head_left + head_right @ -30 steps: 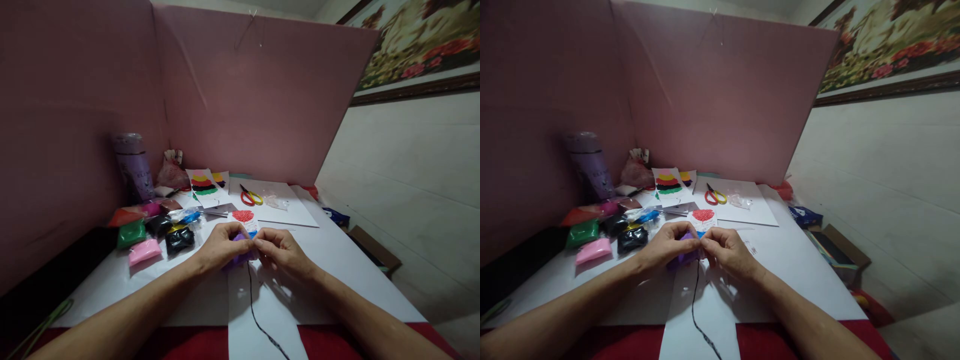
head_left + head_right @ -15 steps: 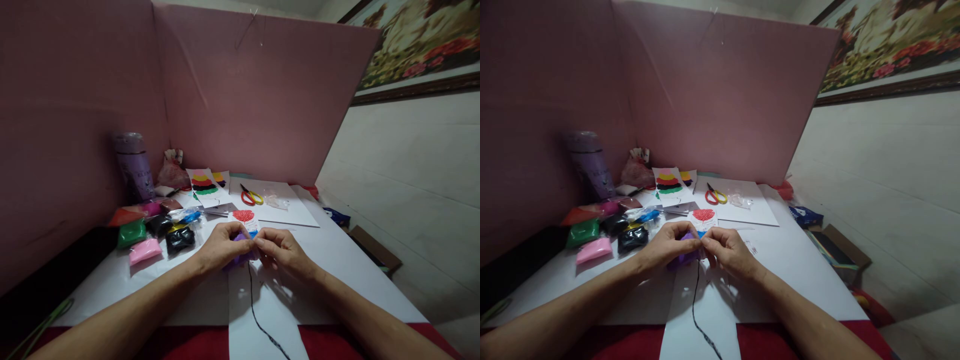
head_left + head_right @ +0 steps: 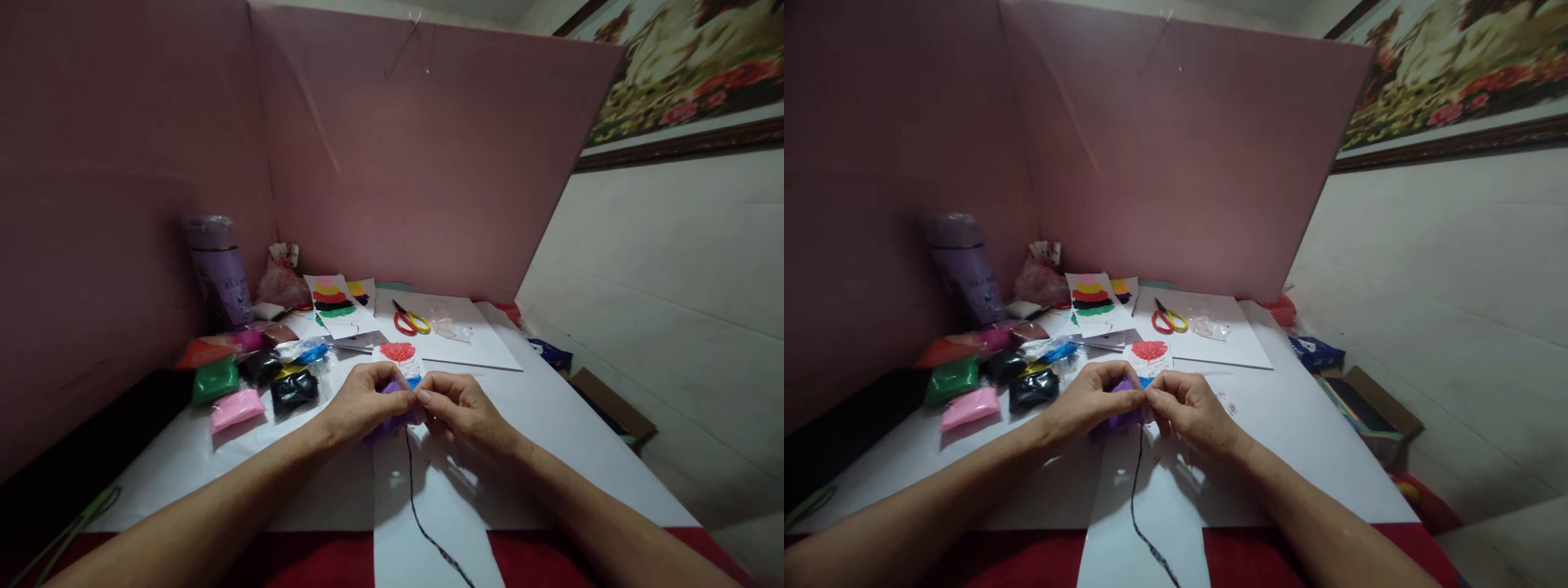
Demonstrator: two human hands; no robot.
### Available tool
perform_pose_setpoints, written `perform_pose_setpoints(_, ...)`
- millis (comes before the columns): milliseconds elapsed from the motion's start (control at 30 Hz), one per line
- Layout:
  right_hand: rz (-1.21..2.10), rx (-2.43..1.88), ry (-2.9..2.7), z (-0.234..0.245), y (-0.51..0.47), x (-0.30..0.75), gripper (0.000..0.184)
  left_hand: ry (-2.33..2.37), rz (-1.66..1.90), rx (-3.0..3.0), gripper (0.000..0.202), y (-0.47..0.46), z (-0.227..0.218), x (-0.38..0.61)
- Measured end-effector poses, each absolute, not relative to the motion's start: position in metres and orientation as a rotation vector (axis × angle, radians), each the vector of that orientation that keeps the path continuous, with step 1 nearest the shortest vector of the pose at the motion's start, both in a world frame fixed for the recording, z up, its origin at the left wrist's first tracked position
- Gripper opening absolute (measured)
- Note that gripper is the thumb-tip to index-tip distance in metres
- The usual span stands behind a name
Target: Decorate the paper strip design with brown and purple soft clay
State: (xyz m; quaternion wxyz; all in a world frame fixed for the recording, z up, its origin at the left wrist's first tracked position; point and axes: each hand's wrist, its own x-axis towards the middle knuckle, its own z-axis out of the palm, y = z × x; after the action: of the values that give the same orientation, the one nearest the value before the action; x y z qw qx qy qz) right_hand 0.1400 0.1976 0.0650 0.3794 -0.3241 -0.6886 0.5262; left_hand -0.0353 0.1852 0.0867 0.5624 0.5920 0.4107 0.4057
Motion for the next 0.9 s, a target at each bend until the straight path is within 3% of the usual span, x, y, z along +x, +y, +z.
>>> perform_pose_setpoints(900,1.324,-0.817,-1.816,0.0684,0.1997,0.1412,0.024,0.982,0.939,1.397,0.018,0.1835,0.0881,-0.0352)
